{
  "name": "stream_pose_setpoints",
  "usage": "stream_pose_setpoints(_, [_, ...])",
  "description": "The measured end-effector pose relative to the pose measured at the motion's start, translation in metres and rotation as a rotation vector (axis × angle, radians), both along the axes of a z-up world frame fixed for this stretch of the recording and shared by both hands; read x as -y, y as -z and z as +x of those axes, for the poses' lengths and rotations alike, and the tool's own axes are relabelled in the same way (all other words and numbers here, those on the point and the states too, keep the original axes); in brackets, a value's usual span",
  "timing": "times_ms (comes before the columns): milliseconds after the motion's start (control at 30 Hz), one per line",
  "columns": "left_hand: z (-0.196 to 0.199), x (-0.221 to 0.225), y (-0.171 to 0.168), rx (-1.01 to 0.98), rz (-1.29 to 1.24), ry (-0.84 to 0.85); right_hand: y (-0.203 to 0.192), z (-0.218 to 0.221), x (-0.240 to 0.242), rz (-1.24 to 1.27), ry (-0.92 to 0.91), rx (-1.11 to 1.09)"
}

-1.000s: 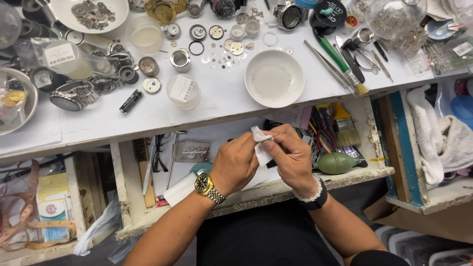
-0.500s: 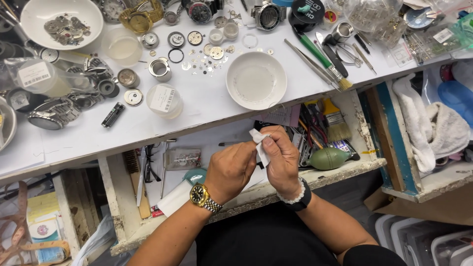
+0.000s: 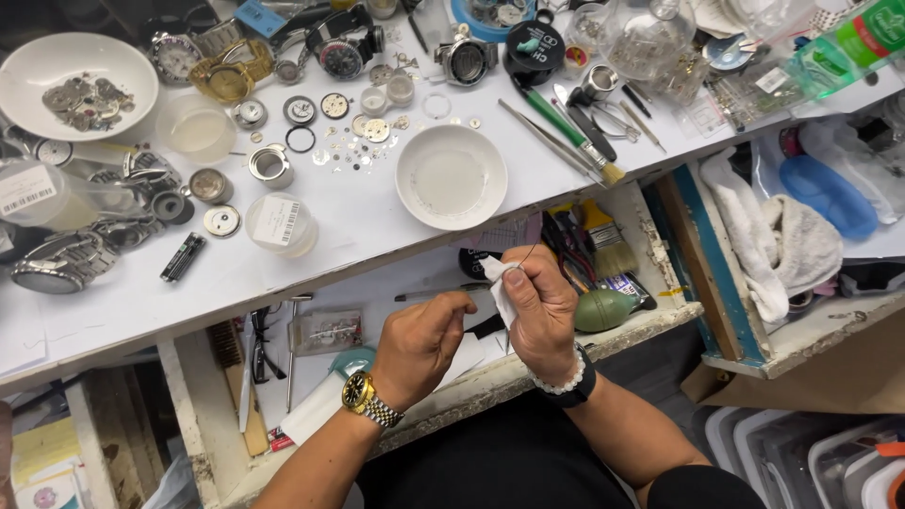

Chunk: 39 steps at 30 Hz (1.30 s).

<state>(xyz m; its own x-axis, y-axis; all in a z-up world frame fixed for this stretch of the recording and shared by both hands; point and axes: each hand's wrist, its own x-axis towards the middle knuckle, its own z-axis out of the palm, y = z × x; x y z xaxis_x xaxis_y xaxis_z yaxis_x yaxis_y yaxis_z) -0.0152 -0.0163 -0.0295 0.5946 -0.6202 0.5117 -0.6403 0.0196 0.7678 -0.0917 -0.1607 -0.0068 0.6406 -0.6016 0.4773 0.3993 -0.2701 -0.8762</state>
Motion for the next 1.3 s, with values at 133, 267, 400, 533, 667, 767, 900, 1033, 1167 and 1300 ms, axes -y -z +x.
stream_pose_setpoints(133, [0.001,0.001,0.000,-0.014,-0.026,0.023,-0.004,-0.001,0.001,0.021,0.012,0.002])
stream_pose_setpoints(267, [0.000,-0.001,0.009,-0.019,-0.030,0.028,-0.009,0.003,0.006,0.056,0.021,0.019])
stream_pose_setpoints(400, [0.003,-0.002,0.012,-0.004,-0.011,0.026,-0.027,0.008,0.009,0.074,0.060,0.058])
stream_pose_setpoints(533, [0.005,-0.002,0.019,0.016,-0.026,0.031,-0.036,0.010,0.017,0.049,0.076,0.064])
stream_pose_setpoints(667, [0.006,-0.005,0.012,0.064,-0.016,0.043,-0.049,0.008,0.028,0.030,0.087,0.028])
stream_pose_setpoints(767, [0.007,-0.005,0.006,0.131,-0.007,0.064,-0.055,0.006,0.035,-0.029,0.109,-0.033])
stream_pose_setpoints(900, [0.007,-0.006,0.007,0.120,0.005,0.054,-0.055,0.005,0.046,0.053,0.063,0.012])
stream_pose_setpoints(1033, [0.008,-0.007,0.012,0.123,0.015,0.063,-0.067,0.005,0.051,0.044,0.056,0.042])
stream_pose_setpoints(1167, [0.009,-0.006,0.018,0.123,0.012,0.048,-0.073,0.004,0.061,0.018,0.056,0.064])
stream_pose_setpoints(1300, [0.010,-0.006,0.022,0.134,0.017,0.041,-0.082,0.003,0.068,0.038,0.039,0.074])
